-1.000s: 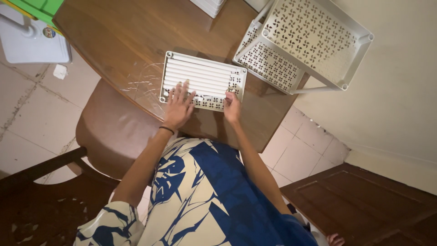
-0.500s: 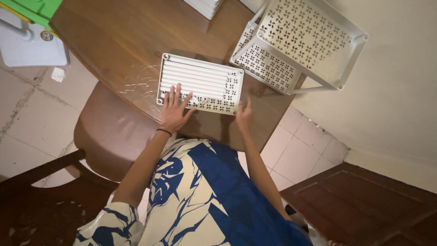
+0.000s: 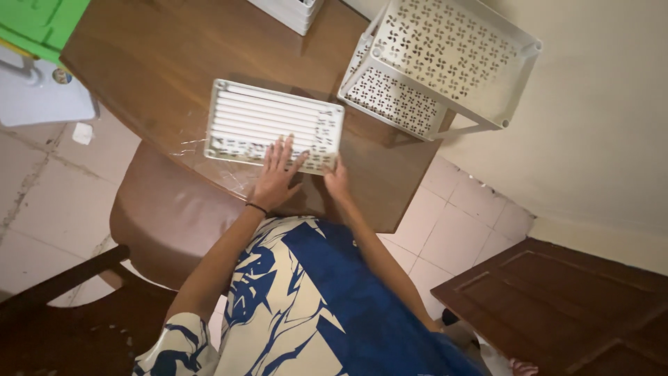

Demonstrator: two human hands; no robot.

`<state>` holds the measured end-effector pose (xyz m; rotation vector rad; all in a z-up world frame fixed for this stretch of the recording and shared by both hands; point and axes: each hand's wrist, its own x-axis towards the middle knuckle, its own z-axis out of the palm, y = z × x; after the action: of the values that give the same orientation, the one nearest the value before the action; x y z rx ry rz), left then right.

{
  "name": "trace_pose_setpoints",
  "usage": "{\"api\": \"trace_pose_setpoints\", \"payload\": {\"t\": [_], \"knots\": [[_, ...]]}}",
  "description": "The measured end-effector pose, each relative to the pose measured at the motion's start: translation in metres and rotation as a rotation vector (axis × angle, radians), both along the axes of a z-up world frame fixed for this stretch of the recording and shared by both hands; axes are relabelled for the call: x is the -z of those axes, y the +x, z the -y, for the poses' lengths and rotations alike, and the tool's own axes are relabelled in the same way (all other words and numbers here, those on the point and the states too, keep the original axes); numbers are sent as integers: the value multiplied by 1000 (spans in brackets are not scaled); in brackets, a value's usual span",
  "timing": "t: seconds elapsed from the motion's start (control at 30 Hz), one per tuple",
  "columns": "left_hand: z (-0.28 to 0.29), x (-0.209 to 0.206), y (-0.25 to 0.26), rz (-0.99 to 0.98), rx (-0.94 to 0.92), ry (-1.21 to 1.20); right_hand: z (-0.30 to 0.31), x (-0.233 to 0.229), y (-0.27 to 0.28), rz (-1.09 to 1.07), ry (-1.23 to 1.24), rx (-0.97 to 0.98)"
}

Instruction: The person assembles a white plastic shelving unit by inserting cylindrical rods into perforated trays and connecting them to form a frame. The person repeatedly inserts and removes rods, adjusts tray positions, and aligns components on a wooden table.

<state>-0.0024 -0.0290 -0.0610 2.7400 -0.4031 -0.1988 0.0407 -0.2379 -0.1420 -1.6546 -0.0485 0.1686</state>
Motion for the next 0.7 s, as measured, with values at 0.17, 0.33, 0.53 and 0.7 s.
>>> {"api": "trace_pose_setpoints", "payload": {"t": [0.17,0.33,0.53,0.7], "knots": [[16,22,6,199,155,216,-1,-7,18,-455,23,-87],[12,27,11,242,214,249,28,-52,59,-267,159,136],[8,6,18,102,202,171,92,-142,135,-136,614,385],[2,15,35,31,83,229,118,-175,164,-219,715,427]]}}
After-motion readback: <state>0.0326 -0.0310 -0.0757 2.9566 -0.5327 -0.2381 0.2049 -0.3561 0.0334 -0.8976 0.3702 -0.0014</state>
